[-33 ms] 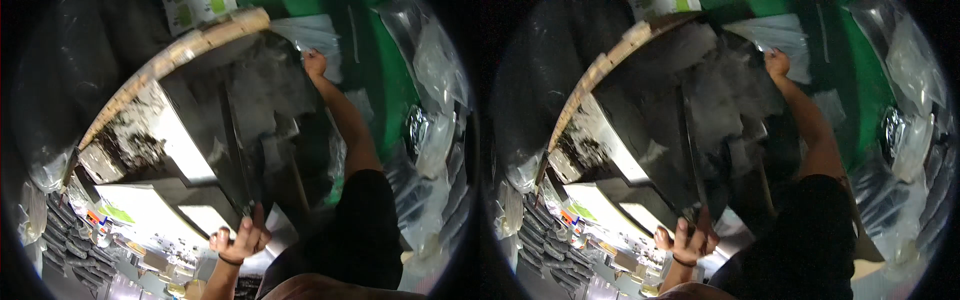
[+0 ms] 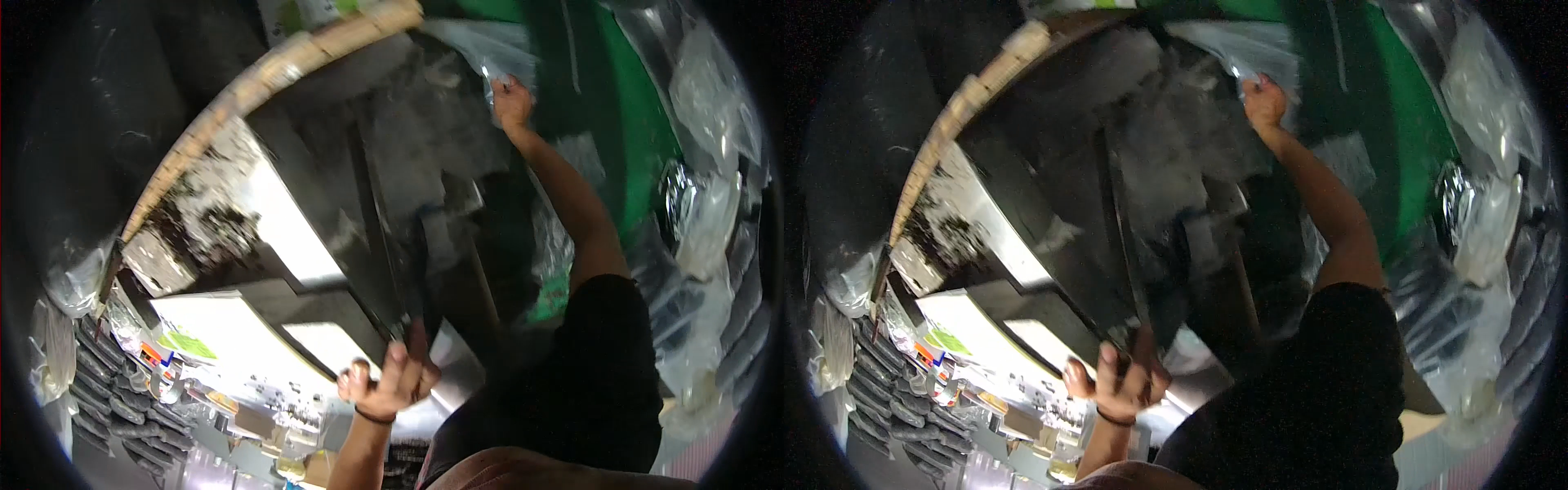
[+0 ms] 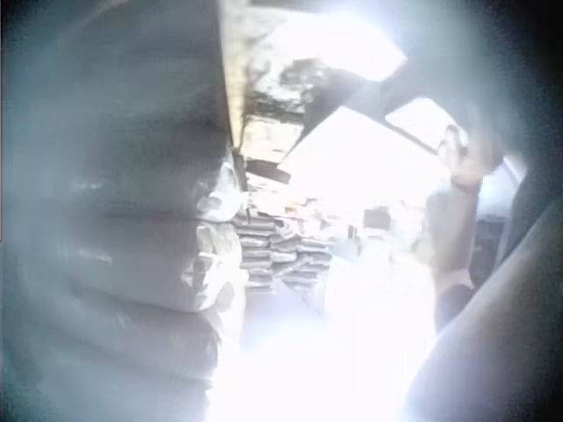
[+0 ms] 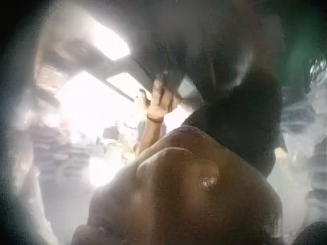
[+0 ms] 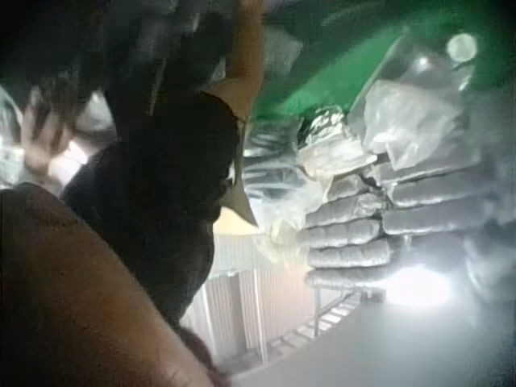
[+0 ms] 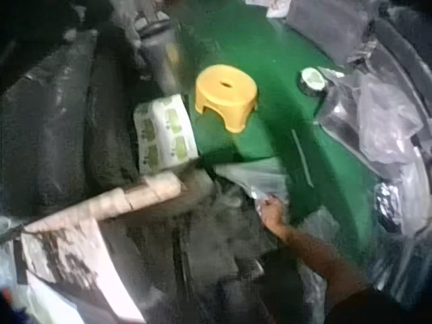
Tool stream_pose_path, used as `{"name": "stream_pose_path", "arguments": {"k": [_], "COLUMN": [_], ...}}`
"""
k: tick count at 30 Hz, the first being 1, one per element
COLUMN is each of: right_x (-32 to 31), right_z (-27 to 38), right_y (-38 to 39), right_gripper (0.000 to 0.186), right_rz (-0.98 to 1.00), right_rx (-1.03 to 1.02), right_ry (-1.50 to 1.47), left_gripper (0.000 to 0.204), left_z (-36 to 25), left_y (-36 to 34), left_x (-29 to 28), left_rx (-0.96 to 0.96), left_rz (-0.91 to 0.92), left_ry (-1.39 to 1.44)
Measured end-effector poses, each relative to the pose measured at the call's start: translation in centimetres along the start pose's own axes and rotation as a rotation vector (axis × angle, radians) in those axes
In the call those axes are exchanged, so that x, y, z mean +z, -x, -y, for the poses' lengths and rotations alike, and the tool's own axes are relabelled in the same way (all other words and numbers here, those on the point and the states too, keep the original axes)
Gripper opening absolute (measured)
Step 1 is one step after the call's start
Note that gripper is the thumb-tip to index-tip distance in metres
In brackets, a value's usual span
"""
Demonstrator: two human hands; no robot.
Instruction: The person places a compressed tea cake into a plastic wrapper, seals it by folding the plastic, and applies a circular paper label on top within a metal ring mold.
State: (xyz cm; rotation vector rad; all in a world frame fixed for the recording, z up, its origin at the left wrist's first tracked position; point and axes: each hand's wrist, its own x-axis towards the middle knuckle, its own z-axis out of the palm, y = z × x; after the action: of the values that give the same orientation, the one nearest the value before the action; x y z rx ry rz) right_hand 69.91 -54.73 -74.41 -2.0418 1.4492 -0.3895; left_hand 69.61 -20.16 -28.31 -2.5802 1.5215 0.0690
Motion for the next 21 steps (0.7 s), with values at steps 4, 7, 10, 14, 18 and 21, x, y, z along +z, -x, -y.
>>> {"name": "stream_pose_path", "arguments": {"k": [4,7,10,14,18,21], "right_x": [-16.4,-15.1,-8.0,-3.1,-0.7,-1.2], "right_z": [7.4,5.2,3.1,9.1,14.0,15.5], "right_y": [7.9,18.9,27.9,30.6,32.2,30.7], "right_gripper": [0.031,0.02,0.023,0.02,0.018,0.017], "right_rz": [0.257,0.639,1.002,1.117,1.172,1.137], "right_rx": [-0.476,-0.336,-0.458,-0.42,-0.364,-0.224], "right_ry": [-0.256,-0.413,-0.129,-0.023,0.007,-0.027], "left_gripper": [0.037,0.036,0.037,0.04,0.042,0.043], "left_z": [1.4,1.7,1.6,0.9,0.0,0.3], "left_y": [-3.5,-4.3,-4.9,-3.8,-4.5,-4.3], "left_x": [0.0,-1.1,-0.5,-0.6,0.5,0.6], "left_rx": [0.046,0.107,0.128,0.076,0.041,0.093], "left_rz": [-0.074,-0.071,-0.056,-0.063,-0.161,-0.151], "left_ry": [0.045,0.026,0.017,-0.021,-0.011,-0.01]}}
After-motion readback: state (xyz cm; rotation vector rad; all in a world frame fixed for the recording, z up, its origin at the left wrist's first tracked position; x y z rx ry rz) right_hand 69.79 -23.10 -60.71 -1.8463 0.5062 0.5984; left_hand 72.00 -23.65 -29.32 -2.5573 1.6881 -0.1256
